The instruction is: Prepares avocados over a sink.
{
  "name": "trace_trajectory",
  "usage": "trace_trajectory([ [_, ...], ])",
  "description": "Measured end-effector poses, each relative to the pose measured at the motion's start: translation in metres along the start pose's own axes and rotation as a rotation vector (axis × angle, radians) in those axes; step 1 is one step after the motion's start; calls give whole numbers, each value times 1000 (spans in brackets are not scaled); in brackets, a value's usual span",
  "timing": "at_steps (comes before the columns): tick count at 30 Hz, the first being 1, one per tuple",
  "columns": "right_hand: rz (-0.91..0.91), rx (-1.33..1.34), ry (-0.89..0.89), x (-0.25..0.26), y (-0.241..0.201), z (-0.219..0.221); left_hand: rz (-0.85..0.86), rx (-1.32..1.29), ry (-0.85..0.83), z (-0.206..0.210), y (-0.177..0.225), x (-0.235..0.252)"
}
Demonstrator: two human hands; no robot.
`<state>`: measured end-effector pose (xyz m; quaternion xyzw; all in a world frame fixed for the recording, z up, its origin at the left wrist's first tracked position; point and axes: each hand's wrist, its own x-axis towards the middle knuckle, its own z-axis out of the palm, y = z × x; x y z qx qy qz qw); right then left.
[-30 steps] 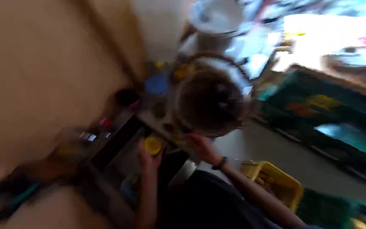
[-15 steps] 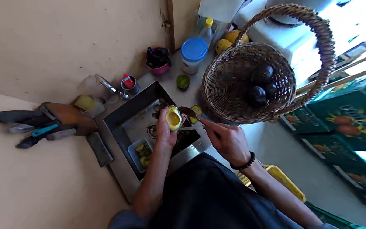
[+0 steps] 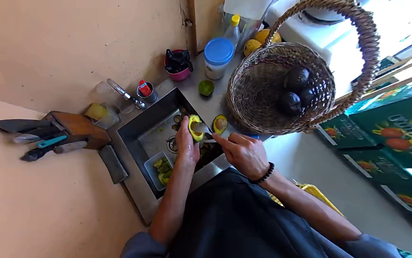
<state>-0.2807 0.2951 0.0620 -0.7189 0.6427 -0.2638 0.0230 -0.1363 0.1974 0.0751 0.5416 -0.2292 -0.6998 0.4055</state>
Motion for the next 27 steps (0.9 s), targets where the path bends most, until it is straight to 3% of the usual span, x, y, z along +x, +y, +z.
trace_trajectory([
  [4, -28, 18, -80, 4, -1, -6, 12, 12, 44, -6, 6, 2],
  [9, -83, 50, -6, 14, 8, 12, -45, 4, 82, -11, 8, 9],
  [13, -69, 135, -133, 16, 7, 9, -35, -12, 106, -18, 7, 14],
  [18, -63, 142, -11, 21, 6, 23, -46, -34, 111, -18, 8, 13],
  [23, -100, 179, -134, 20, 9, 21, -27, -29, 124, -20, 8, 18],
  [27, -42, 189, -38, 23, 3, 25, 0, -9, 97, -18, 9, 18],
])
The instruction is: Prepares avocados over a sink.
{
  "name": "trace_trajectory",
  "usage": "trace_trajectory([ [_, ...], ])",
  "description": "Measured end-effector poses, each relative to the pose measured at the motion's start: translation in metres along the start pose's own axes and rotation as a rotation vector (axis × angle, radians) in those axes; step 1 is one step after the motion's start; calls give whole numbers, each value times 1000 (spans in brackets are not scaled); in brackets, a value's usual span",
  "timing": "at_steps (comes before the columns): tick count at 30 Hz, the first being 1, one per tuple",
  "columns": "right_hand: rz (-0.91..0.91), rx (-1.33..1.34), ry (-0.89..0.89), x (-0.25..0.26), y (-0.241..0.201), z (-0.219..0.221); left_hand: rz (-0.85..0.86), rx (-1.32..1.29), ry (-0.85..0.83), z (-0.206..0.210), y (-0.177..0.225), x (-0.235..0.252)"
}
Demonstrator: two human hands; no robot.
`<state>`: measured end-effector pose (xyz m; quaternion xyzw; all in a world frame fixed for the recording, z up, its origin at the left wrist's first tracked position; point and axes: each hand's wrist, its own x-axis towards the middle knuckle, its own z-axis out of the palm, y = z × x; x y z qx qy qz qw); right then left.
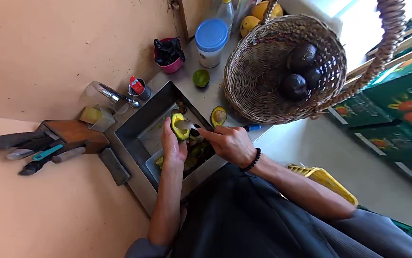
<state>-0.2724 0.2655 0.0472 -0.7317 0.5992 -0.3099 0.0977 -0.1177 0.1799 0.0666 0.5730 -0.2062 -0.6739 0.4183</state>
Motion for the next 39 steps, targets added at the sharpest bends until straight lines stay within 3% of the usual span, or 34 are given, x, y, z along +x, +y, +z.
trace_trajectory([
  [6, 51, 48, -111, -1, -2, -5, 56, 2, 23, 0, -2, 10],
  [11, 17, 3, 32, 1, 3, 17, 71, 19, 52, 7, -2, 11],
  [15, 147, 184, -113, 1, -3, 10, 54, -37, 43, 4, -4, 16],
  [20, 174, 105, 11, 4, -9, 20, 93, -77, -43, 4, -6, 14],
  [26, 169, 337, -173, 14, 1, -4, 120, -71, -181, -8, 1, 25],
  [31, 168, 217, -53, 23, -10, -4, 226, -123, -449, -16, -4, 35],
  [36, 97, 272, -197, 25, -2, -19, 262, -69, -532, -25, -1, 47],
  [39, 126, 204, -136, 32, -6, -26, 302, -34, -547, -26, -2, 51],
])
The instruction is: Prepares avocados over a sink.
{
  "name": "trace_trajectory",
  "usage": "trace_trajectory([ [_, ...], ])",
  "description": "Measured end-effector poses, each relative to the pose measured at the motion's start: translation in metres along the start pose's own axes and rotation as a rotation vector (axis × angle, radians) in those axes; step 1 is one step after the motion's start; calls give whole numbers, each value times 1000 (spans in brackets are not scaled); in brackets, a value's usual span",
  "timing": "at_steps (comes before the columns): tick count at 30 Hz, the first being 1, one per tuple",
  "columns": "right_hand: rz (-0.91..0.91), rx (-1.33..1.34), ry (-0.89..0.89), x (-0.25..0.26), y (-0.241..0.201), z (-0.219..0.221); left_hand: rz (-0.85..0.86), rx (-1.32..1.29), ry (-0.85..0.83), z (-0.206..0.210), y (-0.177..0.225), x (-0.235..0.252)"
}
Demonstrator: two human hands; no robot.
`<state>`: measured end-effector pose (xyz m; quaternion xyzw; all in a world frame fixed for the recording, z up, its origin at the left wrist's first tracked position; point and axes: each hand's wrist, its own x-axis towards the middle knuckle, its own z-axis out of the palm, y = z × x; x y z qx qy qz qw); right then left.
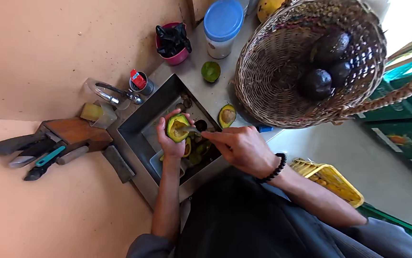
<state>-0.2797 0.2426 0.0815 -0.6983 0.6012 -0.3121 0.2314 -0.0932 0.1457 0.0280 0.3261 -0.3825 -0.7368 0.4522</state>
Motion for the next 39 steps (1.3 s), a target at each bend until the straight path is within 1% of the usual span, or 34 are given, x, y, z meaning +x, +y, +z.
trace_trajectory([
  [2, 6, -54, 92, 1, -5, 16, 31, 36, 8, 1, -2, 2],
  [3, 5, -75, 106, 0, -5, 24, 40, 57, 13, 3, -2, 3],
  [5, 2, -45, 51, -1, -1, 28, 59, 117, 30, 3, -1, 5],
  [7, -15, 36, -43, 2, 8, 20, 63, 170, 30, 0, 3, 6],
  [10, -66, 54, -151, 11, 21, -7, 159, 163, -84, -21, -6, 18],
  [11, -66, 27, -158, 14, 23, -12, 204, 204, -128, -28, -8, 24],
  [13, -45, -26, -116, 17, 19, -11, 259, 272, -174, -35, -10, 29],
  [16, -64, -94, -67, 16, 16, 11, 262, 310, -176, -33, -11, 31],
  [17, -77, -110, -88, 15, 18, 13, 258, 340, -161, -34, -12, 32],
  [19, -75, -122, -200, 15, 20, 5, 260, 394, -116, -39, -13, 32],
  [20, -75, -126, -226, 16, 20, 2, 265, 410, -102, -42, -13, 32],
  [22, -84, -144, -163, 17, 19, 7, 264, 442, -86, -46, -12, 32],
  [24, -89, -173, -76, 19, 21, 23, 264, 479, -66, -43, -12, 32],
  [25, -82, -174, -64, 18, 22, 31, 254, 491, -44, -39, -11, 31],
  [27, -64, -131, -105, 17, 24, 34, 214, 514, 24, -34, -10, 32],
  [30, -30, -60, -188, 22, 24, 19, 160, 535, 88, -39, -9, 32],
  [32, -16, -83, -139, 26, 23, 21, 165, 556, 90, -43, -11, 33],
  [34, -8, -96, -102, 28, 24, 34, 162, 579, 100, -40, -11, 34],
  [35, -4, -74, -112, 29, 27, 38, 147, 580, 124, -36, -10, 35],
  [37, -11, -5, -181, 30, 34, 33, 61, 562, 211, -29, -4, 37],
  [39, -42, -43, -205, 34, 37, 25, -52, 540, 302, -30, 1, 38],
])
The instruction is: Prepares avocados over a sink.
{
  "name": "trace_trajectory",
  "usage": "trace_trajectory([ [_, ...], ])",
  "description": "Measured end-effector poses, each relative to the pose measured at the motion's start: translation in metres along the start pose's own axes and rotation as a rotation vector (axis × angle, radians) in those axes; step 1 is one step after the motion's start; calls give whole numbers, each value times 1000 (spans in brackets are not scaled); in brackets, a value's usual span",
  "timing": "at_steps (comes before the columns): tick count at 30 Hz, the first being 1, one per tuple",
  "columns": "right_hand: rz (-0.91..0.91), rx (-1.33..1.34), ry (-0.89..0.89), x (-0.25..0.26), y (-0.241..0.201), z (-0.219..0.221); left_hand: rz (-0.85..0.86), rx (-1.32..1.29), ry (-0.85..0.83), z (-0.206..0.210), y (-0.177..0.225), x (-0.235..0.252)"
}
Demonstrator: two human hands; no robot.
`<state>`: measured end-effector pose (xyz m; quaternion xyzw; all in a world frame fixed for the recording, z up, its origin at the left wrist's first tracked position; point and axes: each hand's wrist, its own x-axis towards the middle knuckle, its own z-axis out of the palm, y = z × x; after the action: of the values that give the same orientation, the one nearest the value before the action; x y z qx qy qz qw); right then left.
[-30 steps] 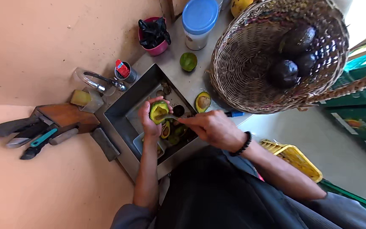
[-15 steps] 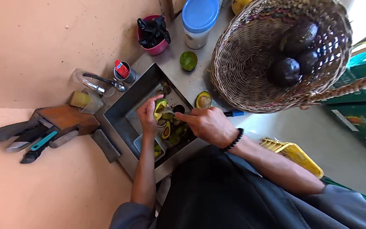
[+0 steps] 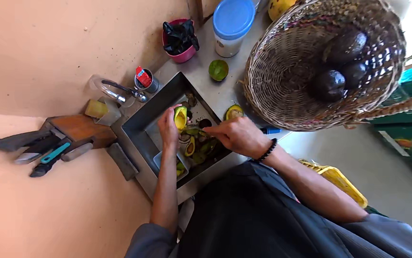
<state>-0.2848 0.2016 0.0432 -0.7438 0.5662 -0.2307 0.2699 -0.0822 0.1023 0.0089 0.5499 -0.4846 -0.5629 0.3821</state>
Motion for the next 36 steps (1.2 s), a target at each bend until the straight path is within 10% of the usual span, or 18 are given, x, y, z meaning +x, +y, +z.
trace_trajectory([
  [23, 55, -188, 74, 27, -11, 44, -204, 302, 74, -15, -10, 14],
  [36, 191, -268, -224, 62, -38, 59, -347, 396, 168, -32, -26, 47],
])
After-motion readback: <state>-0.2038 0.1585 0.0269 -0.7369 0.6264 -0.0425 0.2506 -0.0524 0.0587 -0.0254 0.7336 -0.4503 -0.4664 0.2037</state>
